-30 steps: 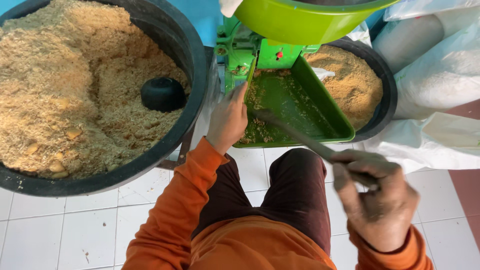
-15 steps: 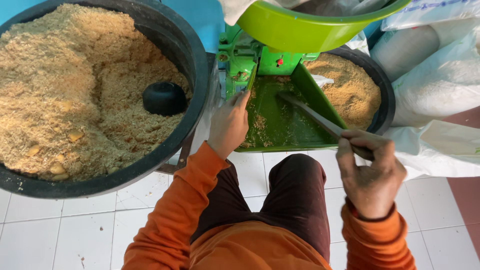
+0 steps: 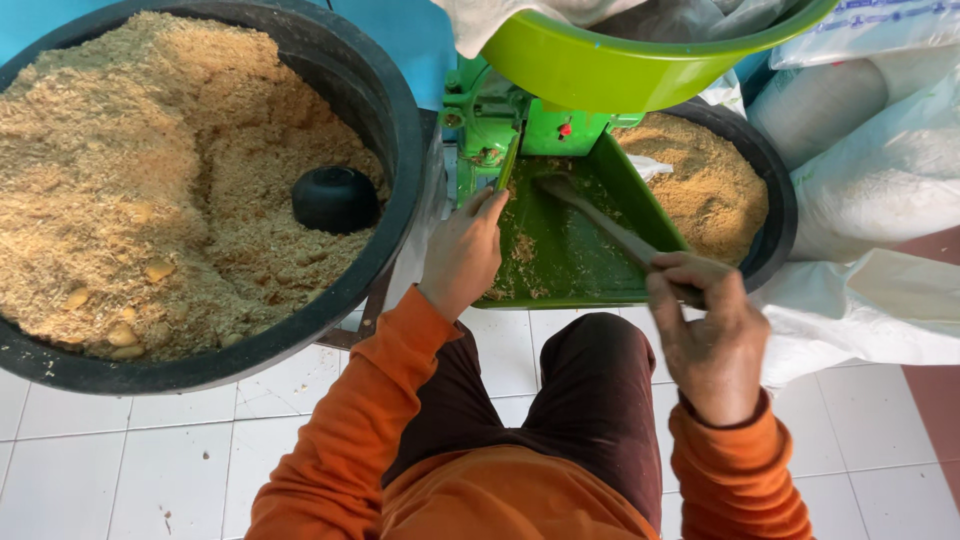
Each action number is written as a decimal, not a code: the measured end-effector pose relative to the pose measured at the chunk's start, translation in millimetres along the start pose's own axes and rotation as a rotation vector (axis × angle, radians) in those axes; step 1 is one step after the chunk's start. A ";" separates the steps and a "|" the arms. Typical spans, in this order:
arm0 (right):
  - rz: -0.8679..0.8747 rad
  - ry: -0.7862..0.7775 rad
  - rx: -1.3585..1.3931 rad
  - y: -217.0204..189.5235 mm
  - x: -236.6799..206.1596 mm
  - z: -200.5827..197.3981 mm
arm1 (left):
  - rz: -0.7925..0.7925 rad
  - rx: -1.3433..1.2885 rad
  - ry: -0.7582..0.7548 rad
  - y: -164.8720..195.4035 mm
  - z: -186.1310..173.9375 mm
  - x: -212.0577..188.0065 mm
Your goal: The person sits on the floor in front of a green grinding machine. They scoop coarse ground material from the machine's discharge tray, pick out unground chunks by hand, and pour the material from a bowl back into the machine's hopper, using a scoop to guide the flow.
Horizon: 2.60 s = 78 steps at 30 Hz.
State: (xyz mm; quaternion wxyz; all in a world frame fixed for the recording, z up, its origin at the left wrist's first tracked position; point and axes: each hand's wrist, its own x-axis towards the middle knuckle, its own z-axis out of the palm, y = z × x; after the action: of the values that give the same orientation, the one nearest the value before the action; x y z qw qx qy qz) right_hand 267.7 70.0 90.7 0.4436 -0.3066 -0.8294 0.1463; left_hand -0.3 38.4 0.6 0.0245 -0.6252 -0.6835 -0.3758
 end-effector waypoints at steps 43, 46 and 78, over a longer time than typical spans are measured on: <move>0.209 0.286 0.856 81.5 -30.7 80.9 | -0.260 0.696 -0.874 -289.7 -13.0 25.0; 0.168 0.264 0.819 95.4 -20.5 98.8 | -0.098 1.051 -0.733 -306.9 14.0 21.5; 0.150 0.224 0.309 115.6 -5.0 128.9 | 0.034 0.500 -0.673 -384.9 -6.3 61.6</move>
State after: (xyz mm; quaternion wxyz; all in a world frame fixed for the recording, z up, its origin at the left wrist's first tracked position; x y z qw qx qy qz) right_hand 207.2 159.6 -44.6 0.5628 -0.3101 -0.7173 0.2694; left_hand -352.5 111.3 -149.9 -0.0428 -0.6992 -0.7131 0.0273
